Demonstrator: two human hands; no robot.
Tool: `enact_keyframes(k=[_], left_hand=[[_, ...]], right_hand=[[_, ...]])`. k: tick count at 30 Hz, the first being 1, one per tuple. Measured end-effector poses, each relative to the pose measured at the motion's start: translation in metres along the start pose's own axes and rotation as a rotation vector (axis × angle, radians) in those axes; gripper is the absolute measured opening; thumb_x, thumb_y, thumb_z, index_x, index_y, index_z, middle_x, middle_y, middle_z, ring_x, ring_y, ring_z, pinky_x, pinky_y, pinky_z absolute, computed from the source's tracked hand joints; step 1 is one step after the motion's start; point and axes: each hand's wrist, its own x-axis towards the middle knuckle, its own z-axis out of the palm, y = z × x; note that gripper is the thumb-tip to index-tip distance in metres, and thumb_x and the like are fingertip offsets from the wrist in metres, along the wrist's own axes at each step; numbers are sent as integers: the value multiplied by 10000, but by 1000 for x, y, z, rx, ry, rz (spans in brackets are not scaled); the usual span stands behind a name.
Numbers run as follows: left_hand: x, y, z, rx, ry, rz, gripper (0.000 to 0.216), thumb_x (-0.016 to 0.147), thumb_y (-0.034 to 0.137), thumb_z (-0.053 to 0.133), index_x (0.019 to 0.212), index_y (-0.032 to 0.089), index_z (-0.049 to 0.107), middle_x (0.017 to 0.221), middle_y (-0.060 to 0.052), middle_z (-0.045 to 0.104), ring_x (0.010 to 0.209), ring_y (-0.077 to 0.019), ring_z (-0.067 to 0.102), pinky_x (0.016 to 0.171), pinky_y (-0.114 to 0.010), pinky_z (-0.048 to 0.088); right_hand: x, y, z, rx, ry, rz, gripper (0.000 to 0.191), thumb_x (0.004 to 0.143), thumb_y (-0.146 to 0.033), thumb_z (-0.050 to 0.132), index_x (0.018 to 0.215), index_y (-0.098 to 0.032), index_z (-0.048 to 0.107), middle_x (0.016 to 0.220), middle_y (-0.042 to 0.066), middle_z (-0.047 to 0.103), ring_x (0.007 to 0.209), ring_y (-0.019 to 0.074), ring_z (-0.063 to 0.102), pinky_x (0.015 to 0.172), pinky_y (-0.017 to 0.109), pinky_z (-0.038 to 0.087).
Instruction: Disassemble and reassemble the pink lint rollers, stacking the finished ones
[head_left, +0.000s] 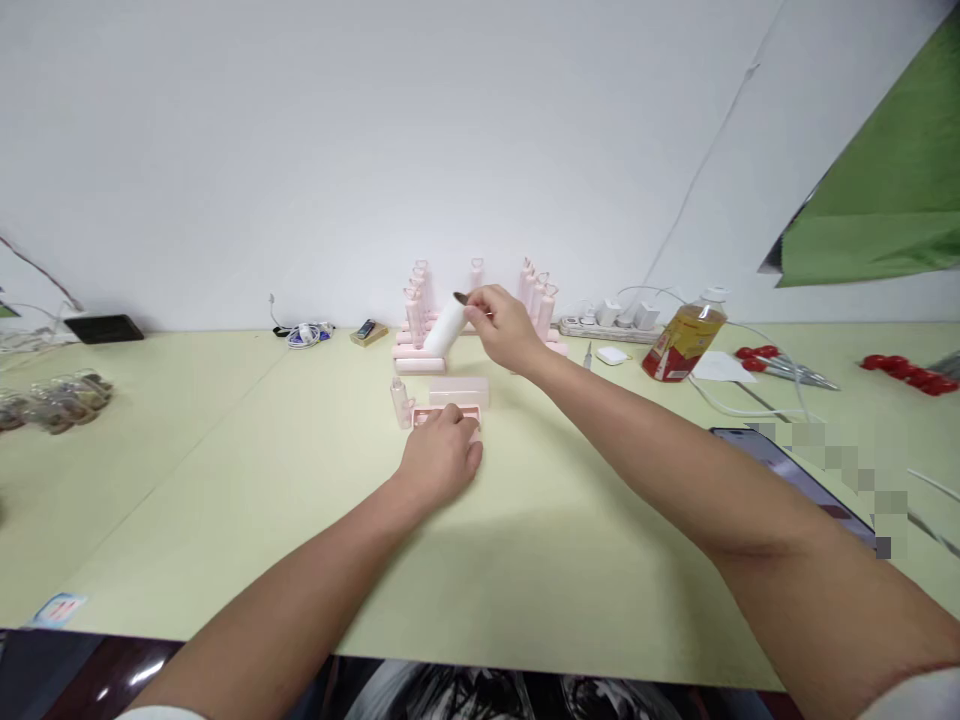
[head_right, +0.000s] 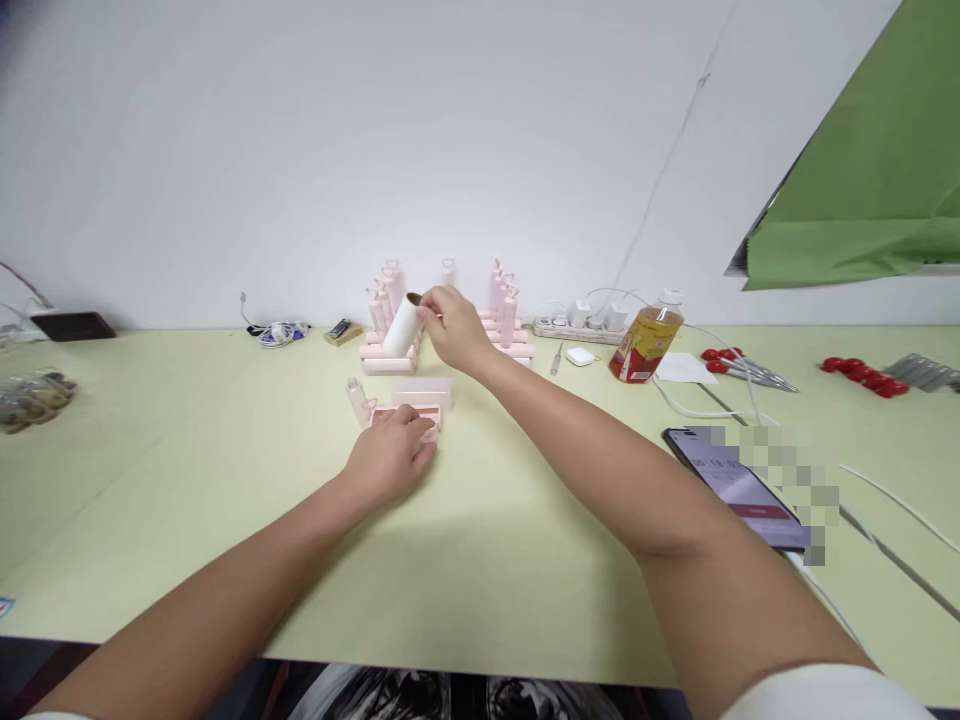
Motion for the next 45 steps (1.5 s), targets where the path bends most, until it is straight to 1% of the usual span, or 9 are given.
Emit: enact_keyframes(k=[5, 10, 15, 22, 27, 32, 35, 40, 45], left_hand=[[-1, 1, 7, 91, -17, 22, 237, 865, 292, 491, 952, 166, 672, 1075, -142, 611, 1001, -313, 556, 858, -448, 432], [-3, 2, 11, 61, -71, 75, 252, 867, 318, 486, 952, 162, 666, 1025, -140, 623, 973, -316, 551, 815, -448, 445], [-11, 14, 10, -59, -124, 170, 207, 859, 343, 508, 908, 186, 634, 993, -105, 616, 935, -285, 546, 718, -387, 457], [-14, 18, 12, -178, -129, 252, 209, 881, 282, 488, 985, 192, 645, 1009, -78, 621, 933, -244, 571, 754, -362, 457], [-8, 12, 12, -151, -37, 223, 224, 849, 297, 554, 1031, 199, 638, 1055, -82, 637, 988, -274, 541, 848, -415, 405], [-7, 9, 11, -168, -110, 197, 206, 871, 309, 537, 1034, 225, 630, 964, -55, 665, 932, -259, 549, 841, -416, 369], [-8, 9, 11, -127, -110, 212, 253, 894, 265, 476, 1097, 225, 623, 898, -60, 643, 890, -249, 543, 818, -403, 365], [-7, 14, 14, -119, -81, 237, 440, 840, 394, 581, 1246, 231, 539, 1089, -91, 589, 1024, -283, 509, 863, -415, 371], [-2, 20, 18, -129, -108, 241, 260, 890, 391, 530, 1065, 211, 601, 985, -74, 625, 942, -257, 529, 836, -398, 379]], right_hand=[[-43, -9, -41, 141, 148, 94, 146, 942, -328, 459, 851, -217, 488, 890, 35, 560, 801, 180, 540, 741, 324, 437], [-118, -19, -68, 10, -14, 193, 159, 952, -319, 464, 828, -220, 473, 868, 33, 551, 742, 174, 523, 678, 318, 432], [-165, -25, -80, -128, -174, 104, 113, 961, -257, 434, 867, -215, 478, 1061, 98, 560, 998, 227, 546, 797, 360, 443], [-174, -15, -72, 92, -180, 204, 103, 934, -317, 502, 989, -230, 497, 1139, 100, 550, 1019, 215, 566, 841, 373, 486], [-179, -7, -57, 380, -209, 490, 607, 807, -326, 674, 1317, -241, 357, 1153, 80, 590, 1063, 220, 598, 970, 429, 457], [-179, -5, -55, 445, -321, 550, 325, 801, -298, 670, 1089, -199, 556, 1052, 56, 649, 1012, 231, 614, 902, 395, 480], [-179, -6, -56, 459, -322, 538, 329, 800, -295, 676, 1095, -202, 563, 1054, 46, 650, 998, 223, 611, 889, 378, 482], [-181, -8, -56, 470, -340, 522, 307, 812, -294, 672, 1083, -198, 563, 1019, 39, 645, 960, 207, 605, 856, 349, 483], [-182, -14, -56, 518, -403, 453, 322, 808, -295, 688, 1081, -192, 552, 1022, 40, 637, 962, 199, 602, 856, 333, 482]])
